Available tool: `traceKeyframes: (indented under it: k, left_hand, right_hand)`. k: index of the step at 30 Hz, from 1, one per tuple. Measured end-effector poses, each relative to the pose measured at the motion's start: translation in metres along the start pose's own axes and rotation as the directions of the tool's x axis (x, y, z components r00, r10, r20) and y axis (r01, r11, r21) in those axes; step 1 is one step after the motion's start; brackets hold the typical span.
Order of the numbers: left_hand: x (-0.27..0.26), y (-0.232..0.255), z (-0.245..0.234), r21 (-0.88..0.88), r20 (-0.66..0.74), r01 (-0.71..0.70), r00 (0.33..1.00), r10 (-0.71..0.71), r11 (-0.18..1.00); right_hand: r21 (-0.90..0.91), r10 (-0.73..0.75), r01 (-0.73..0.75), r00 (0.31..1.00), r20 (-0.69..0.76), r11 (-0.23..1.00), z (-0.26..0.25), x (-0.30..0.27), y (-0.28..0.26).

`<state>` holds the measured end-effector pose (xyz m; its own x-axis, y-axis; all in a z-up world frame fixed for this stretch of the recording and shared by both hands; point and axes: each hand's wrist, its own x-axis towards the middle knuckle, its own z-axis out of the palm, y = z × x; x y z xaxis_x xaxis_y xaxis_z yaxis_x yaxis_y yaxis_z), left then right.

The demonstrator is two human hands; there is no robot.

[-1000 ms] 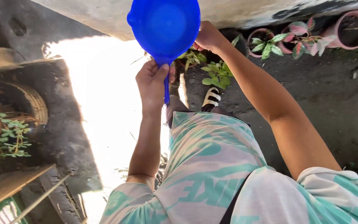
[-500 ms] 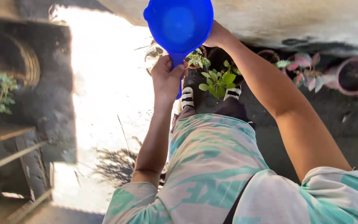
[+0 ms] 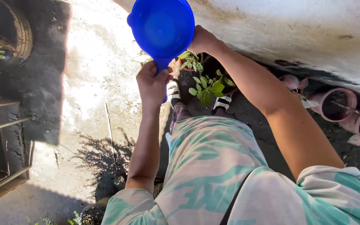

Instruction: Watering various garden and potted plants by scooping water from a bucket using a plastic scoop.

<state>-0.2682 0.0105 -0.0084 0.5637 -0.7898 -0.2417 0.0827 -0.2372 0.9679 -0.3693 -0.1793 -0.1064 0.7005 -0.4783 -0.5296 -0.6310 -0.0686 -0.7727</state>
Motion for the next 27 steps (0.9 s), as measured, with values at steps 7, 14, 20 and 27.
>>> traceKeyframes:
  k: [7, 14, 20, 27]
  left_hand:
    - [-0.001, 0.001, -0.003, 0.029, -0.016, -0.056, 0.998, 0.057, 0.998]
    - [-0.002, 0.012, 0.004, 0.055, -0.038, -0.052, 0.998, 0.054, 0.997]
    - [-0.003, 0.010, 0.007, 0.056, -0.043, -0.025, 0.999, 0.027, 0.998]
    - [-0.006, 0.014, 0.006, 0.083, -0.022, -0.052, 0.998, 0.054, 0.995]
  right_hand:
    - [0.040, 0.002, -0.003, 1.000, 0.019, 0.999, -0.001, 0.027, 0.000]
    - [0.052, -0.007, 0.006, 1.000, 0.010, 0.999, -0.001, 0.030, -0.006]
    - [0.077, -0.019, 0.017, 1.000, 0.015, 0.997, -0.004, 0.030, -0.003]
    - [0.112, -0.002, 0.002, 1.000, -0.004, 0.994, -0.003, 0.024, 0.002]
